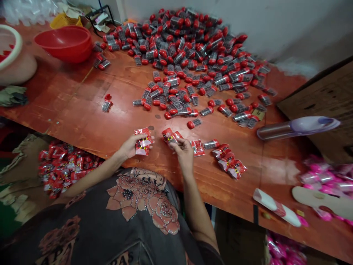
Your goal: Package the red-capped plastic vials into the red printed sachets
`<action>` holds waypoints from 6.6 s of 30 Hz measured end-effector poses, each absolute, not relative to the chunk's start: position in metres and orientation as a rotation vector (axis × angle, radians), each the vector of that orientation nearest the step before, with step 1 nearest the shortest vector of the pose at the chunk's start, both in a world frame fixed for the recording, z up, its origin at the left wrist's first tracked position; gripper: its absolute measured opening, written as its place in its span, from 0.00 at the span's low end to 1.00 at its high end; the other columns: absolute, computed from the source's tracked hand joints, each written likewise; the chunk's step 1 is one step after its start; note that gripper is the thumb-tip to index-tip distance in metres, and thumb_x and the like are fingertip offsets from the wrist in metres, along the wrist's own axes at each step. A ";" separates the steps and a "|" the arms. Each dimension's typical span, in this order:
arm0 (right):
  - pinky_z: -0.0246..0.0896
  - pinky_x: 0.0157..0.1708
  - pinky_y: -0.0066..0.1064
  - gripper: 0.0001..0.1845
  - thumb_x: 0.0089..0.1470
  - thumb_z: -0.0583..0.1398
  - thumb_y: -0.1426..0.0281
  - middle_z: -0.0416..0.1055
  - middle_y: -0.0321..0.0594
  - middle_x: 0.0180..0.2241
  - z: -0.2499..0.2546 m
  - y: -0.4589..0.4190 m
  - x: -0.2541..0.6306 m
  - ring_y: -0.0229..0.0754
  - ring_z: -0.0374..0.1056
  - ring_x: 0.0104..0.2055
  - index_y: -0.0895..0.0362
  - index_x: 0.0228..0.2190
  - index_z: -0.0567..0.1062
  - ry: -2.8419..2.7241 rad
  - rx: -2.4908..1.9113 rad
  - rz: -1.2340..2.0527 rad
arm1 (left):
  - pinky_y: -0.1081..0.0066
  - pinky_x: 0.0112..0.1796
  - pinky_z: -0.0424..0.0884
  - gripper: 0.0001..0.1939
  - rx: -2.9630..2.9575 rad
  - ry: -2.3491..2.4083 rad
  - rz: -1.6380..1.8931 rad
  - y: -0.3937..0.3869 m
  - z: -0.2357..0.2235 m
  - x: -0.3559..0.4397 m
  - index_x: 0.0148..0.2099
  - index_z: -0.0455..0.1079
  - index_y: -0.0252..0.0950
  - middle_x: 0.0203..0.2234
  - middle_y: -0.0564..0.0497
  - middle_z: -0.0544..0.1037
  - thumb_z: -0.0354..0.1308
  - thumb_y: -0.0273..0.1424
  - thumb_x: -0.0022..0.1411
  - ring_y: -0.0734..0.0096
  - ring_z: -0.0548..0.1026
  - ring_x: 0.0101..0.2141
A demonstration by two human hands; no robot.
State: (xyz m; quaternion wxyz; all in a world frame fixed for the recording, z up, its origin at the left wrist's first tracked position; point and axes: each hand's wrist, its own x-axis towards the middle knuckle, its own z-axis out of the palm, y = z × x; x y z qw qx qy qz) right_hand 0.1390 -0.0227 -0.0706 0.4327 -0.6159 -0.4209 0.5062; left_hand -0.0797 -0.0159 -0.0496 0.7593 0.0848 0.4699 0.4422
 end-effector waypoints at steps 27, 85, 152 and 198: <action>0.60 0.50 0.45 0.22 0.59 0.50 0.74 0.73 0.53 0.51 -0.069 0.083 0.188 0.54 0.66 0.52 0.58 0.52 0.73 -2.199 -1.725 0.346 | 0.75 0.30 0.73 0.09 0.069 1.014 1.133 0.000 -0.047 -0.059 0.34 0.75 0.31 0.25 0.49 0.80 0.68 0.20 0.48 0.75 0.77 0.24; 0.69 0.28 0.33 0.23 0.51 0.64 0.63 0.74 0.38 0.38 -0.036 -0.042 0.079 0.41 0.70 0.34 0.47 0.50 0.70 -1.196 -1.270 1.339 | 0.74 0.21 0.68 0.18 0.545 1.143 1.083 -0.025 -0.014 -0.076 0.33 0.76 0.33 0.25 0.50 0.79 0.75 0.27 0.36 0.72 0.73 0.22; 0.75 0.33 0.35 0.17 0.57 0.60 0.65 0.74 0.36 0.39 -0.043 -0.059 0.064 0.39 0.74 0.33 0.46 0.49 0.69 -1.042 -1.102 1.319 | 0.78 0.20 0.67 0.15 0.506 1.178 1.256 -0.028 -0.010 -0.056 0.30 0.74 0.32 0.22 0.53 0.77 0.73 0.31 0.41 0.80 0.69 0.18; 0.64 0.45 0.45 0.23 0.54 0.62 0.55 0.67 0.46 0.44 -0.056 -0.025 0.136 0.48 0.67 0.40 0.51 0.49 0.75 -1.525 -1.722 0.662 | 0.70 0.31 0.76 0.07 0.079 1.092 1.061 -0.023 -0.041 -0.064 0.35 0.74 0.33 0.29 0.48 0.81 0.66 0.25 0.50 0.71 0.78 0.28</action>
